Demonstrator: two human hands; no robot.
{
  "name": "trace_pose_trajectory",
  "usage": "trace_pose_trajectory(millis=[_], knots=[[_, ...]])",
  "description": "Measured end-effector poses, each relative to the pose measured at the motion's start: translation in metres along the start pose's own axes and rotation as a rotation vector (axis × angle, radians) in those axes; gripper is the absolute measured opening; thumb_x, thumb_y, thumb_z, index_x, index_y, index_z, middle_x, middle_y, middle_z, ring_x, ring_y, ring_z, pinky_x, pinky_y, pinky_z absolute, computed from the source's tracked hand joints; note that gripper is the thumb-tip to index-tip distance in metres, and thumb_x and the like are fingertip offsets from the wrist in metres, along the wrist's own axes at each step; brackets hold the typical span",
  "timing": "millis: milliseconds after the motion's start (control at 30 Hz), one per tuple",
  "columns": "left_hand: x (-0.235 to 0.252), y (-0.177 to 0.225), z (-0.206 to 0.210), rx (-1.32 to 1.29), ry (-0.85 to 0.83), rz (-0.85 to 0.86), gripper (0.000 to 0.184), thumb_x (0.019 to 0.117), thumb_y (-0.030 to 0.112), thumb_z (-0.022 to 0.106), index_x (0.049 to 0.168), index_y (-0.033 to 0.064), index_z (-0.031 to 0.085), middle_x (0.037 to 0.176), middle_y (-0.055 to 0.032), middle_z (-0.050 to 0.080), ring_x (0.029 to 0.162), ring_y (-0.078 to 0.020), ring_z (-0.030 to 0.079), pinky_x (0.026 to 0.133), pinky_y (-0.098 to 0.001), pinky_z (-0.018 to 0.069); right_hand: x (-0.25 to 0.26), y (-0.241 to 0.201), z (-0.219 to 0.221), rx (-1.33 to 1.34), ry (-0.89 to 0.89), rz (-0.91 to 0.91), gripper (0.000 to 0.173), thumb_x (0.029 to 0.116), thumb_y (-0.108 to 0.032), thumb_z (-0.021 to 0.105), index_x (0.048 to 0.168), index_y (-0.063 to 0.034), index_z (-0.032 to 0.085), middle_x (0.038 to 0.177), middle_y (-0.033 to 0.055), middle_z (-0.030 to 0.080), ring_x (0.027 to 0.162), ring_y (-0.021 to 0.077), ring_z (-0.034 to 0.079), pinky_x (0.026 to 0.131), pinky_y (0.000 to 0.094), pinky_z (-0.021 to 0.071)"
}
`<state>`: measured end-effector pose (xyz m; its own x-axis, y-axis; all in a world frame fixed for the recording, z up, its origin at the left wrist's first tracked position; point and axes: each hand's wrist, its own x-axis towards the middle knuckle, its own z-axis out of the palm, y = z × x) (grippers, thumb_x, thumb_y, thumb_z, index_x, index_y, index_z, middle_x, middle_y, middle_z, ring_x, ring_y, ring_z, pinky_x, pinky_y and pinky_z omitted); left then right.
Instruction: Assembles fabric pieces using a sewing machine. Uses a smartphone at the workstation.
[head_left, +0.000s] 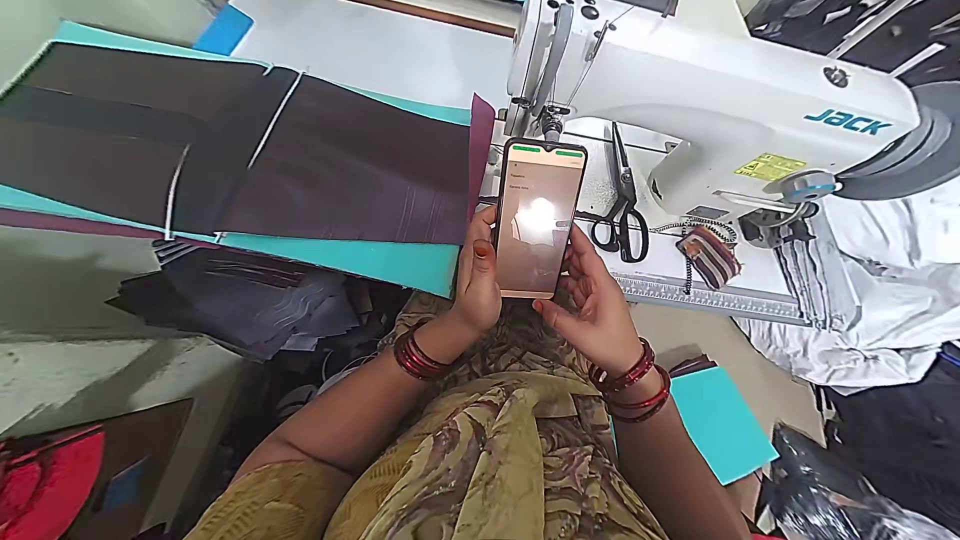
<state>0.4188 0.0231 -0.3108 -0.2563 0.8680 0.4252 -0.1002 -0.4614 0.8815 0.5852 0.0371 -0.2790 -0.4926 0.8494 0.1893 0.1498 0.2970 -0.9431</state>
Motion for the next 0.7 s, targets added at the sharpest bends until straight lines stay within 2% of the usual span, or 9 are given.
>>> trace_pose_trajectory(millis=[233,400,633,700], knots=[[-0.0003,-0.0017,-0.0010,0.024,0.000,0.010,0.091,0.0995,0.073,0.023,0.143,-0.0055,0.038,0.133,-0.0044,0.056,0.124,-0.0034,0.055,0.106,-0.0271,0.0479,0.0006,0.0000,0.0027,-0.023,0.010,0.009,0.099,0.0791,-0.012,0.076,0.161,-0.0015,0.022,0.146,0.0154,0.054,0.126,0.0136,0.061,0.101,0.0302,0.0556],[-0.0002,-0.0019,-0.0014,0.047,-0.005,0.036,0.091,0.1006,0.071,0.019,0.143,-0.0077,0.037,0.136,-0.0074,0.055,0.127,-0.0038,0.053,0.109,-0.0274,0.0453,-0.0009,-0.0001,0.0043,-0.081,0.011,0.015,0.102,0.0785,-0.013,0.076,0.162,-0.0024,0.019,0.149,0.0167,0.051,0.131,0.0146,0.058,0.103,0.0309,0.0540],[0.0005,-0.0041,-0.0020,0.020,-0.013,0.064,0.089,0.1012,0.070,0.020,0.143,-0.0062,0.038,0.134,-0.0065,0.056,0.126,-0.0053,0.055,0.108,-0.0286,0.0467,0.0004,0.0010,0.0085,-0.057,0.031,-0.010,0.101,0.0802,-0.014,0.076,0.163,-0.0026,0.018,0.151,0.0163,0.050,0.131,0.0140,0.058,0.105,0.0309,0.0530],[-0.0001,-0.0045,-0.0027,0.024,-0.011,0.062,0.088,0.1015,0.070,0.020,0.142,-0.0062,0.038,0.133,-0.0060,0.057,0.125,-0.0047,0.056,0.107,-0.0282,0.0475,0.0009,0.0012,0.0087,-0.062,0.041,-0.015,0.097,0.0830,-0.017,0.075,0.162,-0.0019,0.021,0.150,0.0164,0.050,0.130,0.0142,0.058,0.104,0.0314,0.0537]])
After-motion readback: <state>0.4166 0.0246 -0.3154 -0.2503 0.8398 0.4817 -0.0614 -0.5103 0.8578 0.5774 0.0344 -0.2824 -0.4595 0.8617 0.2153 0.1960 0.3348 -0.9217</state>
